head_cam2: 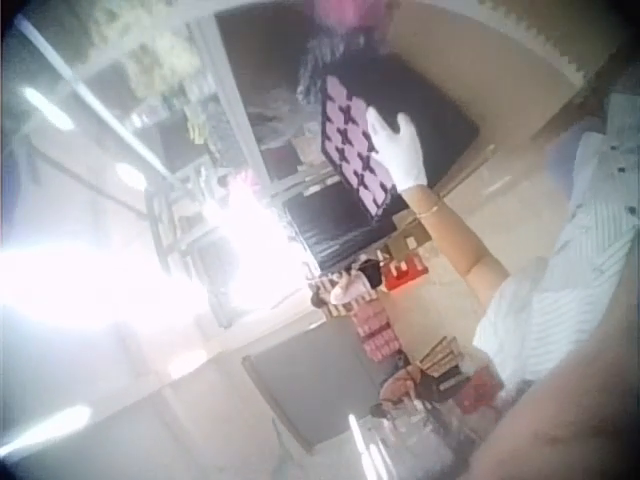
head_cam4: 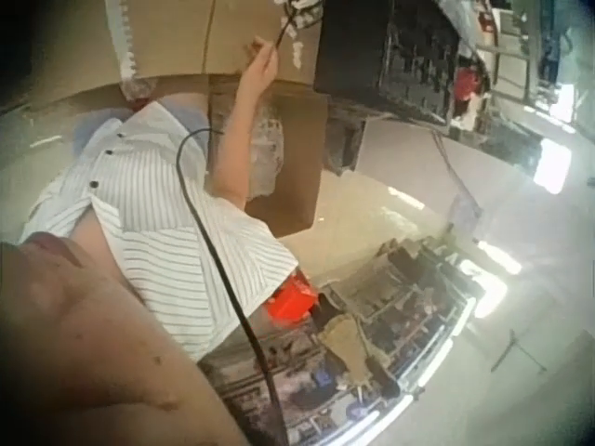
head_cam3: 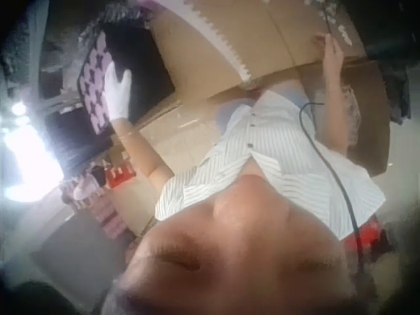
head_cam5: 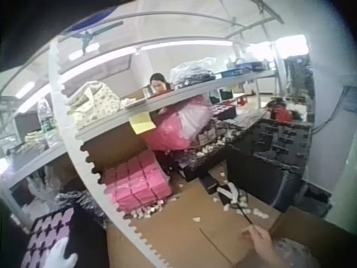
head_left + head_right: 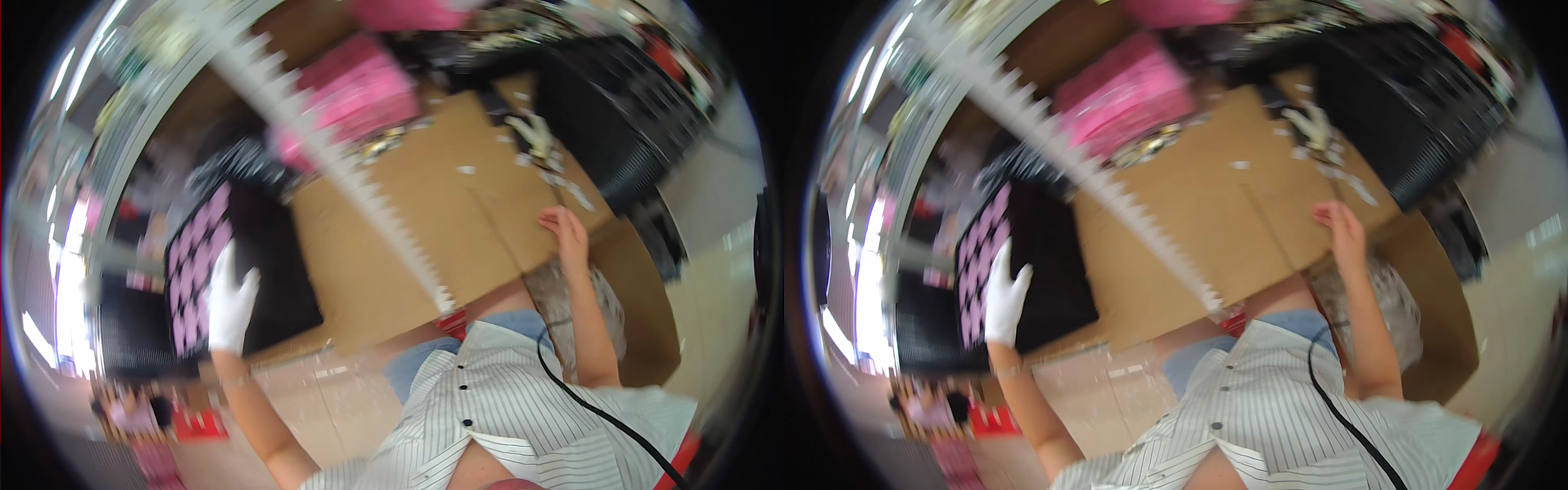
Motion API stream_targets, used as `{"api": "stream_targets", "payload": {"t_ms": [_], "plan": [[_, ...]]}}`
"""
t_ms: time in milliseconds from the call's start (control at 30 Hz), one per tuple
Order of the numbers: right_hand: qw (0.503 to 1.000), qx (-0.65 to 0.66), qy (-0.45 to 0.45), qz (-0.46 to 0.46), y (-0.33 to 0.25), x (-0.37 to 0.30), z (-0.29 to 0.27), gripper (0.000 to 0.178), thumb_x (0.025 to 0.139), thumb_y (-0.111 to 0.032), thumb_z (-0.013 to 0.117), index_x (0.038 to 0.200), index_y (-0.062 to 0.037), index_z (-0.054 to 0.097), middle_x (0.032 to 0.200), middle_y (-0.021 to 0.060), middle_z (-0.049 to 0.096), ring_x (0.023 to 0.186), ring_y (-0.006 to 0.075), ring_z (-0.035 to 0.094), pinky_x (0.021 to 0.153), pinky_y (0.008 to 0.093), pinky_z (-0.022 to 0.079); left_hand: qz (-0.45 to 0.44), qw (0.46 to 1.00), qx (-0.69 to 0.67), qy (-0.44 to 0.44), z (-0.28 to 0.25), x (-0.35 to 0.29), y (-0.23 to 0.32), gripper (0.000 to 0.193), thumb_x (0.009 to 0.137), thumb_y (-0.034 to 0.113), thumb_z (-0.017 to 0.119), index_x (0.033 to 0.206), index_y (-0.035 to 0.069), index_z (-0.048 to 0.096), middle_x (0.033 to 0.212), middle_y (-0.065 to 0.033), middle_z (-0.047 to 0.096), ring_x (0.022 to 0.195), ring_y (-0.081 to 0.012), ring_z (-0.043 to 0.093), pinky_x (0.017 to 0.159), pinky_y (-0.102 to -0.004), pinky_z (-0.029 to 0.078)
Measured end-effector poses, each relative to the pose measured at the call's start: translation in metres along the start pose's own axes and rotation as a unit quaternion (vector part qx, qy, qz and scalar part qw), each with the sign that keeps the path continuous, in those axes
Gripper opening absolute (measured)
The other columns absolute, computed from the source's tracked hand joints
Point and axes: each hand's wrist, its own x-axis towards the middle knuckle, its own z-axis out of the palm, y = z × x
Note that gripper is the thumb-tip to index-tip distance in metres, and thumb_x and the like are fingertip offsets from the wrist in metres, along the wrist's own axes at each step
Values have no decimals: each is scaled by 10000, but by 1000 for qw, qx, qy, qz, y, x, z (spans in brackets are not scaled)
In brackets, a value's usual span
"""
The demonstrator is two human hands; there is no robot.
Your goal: The person assembles pink foam or plastic cross-shaped inserts into black plastic trays, then applies adhesive strips to the assembled trays by hand.
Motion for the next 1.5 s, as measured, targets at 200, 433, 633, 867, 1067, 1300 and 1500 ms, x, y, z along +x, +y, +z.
{"api": "stream_targets", "payload": {"t_ms": [200,433,633,867,1067,1300,1500], "plan": [[918,174,291,-204,-76,8,-68,322,1018,-210,470,790,6,536,785,64,536,847,162,586,1000,396,475,152,902,68,398,3,-24,107,285,903,-61,571,1183,-16,593,1240,-186,568,1105,-316,586,931,-400,490],[904,325,270,-68,-63,36,-155,242,984,-178,533,849,17,579,802,110,568,814,217,590,982,464,498,352,893,-36,280,62,-37,225,380,808,-161,545,1127,36,609,1224,-158,556,1160,-356,544,1018,-486,438],[877,390,280,9,-77,46,-155,210,965,-145,558,851,31,571,800,114,536,776,218,560,992,469,496,374,895,-198,143,90,-42,289,483,731,-208,522,1128,44,633,1286,-161,529,1222,-332,512,1015,-422,416],[878,383,278,63,-80,51,-170,166,932,-106,601,899,52,563,841,110,519,794,204,535,960,454,527,459,840,-283,52,143,-6,396,347,810,-63,635,1137,56,634,1248,-145,568,1180,-322,542,1000,-391,429],[896,353,249,99,-110,40,-159,262,925,-44,535,1105,144,504,1218,272,493,1138,366,541,992,479,506,438,833,-336,-38,196,30,454,343,848,10,636,1186,43,588,1310,-199,499,1182,-356,514,980,-398,440],[886,357,256,149,-110,41,-165,351,911,-20,524,1191,182,459,1186,292,519,1107,363,571,867,342,542,511,799,-315,37,220,45,487,625,801,70,711,1353,16,422,1372,-230,431,1243,-404,458,1032,-444,395],[910,298,255,135,-113,35,-165,374,912,-50,525,1204,177,473,1191,299,542,1079,365,608,861,319,528,549,788,-276,44,230,67,504,811,758,136,770,1427,14,329,1446,-252,340,1348,-454,318,1088,-504,310]]}}
